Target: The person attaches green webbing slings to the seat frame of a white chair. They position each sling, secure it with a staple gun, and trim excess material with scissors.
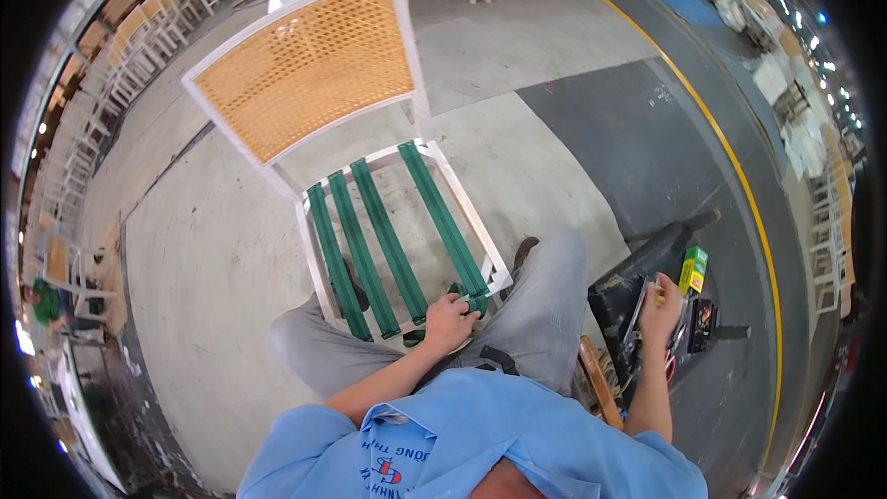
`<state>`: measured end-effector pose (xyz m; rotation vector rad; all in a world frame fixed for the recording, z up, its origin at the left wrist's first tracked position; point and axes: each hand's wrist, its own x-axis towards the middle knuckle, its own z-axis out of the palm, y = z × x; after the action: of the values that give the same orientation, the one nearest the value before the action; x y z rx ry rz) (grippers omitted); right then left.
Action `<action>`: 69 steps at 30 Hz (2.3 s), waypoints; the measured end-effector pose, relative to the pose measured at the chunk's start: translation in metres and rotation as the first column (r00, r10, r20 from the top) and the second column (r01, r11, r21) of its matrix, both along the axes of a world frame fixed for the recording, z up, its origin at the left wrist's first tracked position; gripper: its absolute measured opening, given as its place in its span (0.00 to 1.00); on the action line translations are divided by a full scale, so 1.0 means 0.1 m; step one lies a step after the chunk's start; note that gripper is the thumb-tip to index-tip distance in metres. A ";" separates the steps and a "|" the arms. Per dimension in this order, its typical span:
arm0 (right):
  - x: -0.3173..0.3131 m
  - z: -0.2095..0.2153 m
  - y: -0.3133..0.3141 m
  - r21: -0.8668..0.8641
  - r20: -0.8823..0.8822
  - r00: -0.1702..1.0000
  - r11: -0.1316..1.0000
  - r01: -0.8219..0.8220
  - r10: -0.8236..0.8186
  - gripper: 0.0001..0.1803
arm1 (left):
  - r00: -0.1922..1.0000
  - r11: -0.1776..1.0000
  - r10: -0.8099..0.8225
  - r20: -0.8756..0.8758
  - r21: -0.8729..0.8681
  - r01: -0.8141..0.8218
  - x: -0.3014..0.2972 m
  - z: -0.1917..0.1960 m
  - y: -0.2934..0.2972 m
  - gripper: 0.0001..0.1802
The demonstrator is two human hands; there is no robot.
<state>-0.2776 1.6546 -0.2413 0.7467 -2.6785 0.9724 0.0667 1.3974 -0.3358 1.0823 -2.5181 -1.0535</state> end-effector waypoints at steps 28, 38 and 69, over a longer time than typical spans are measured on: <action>1.88 0.55 -2.92 -0.451 0.649 0.146 0.533 -0.716 0.746 0.13 | 0.589 0.568 0.721 -0.365 0.798 -0.201 0.29 1.22 -0.49 0.09; 2.01 0.64 -2.92 -0.572 0.303 0.294 0.419 -0.705 0.907 0.09 | 0.594 0.571 0.699 -0.398 0.811 -0.129 0.33 1.35 -0.91 0.07; 1.09 -0.96 -5.87 0.019 0.370 0.532 0.567 -0.824 0.761 0.06 | 0.919 0.930 0.362 -0.154 -0.007 -0.367 -0.25 0.14 -2.38 0.22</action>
<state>-0.1687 1.0673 -0.3374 2.1874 -2.6792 1.0598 0.0422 1.1594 -0.3220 1.3405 -2.0991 -0.9391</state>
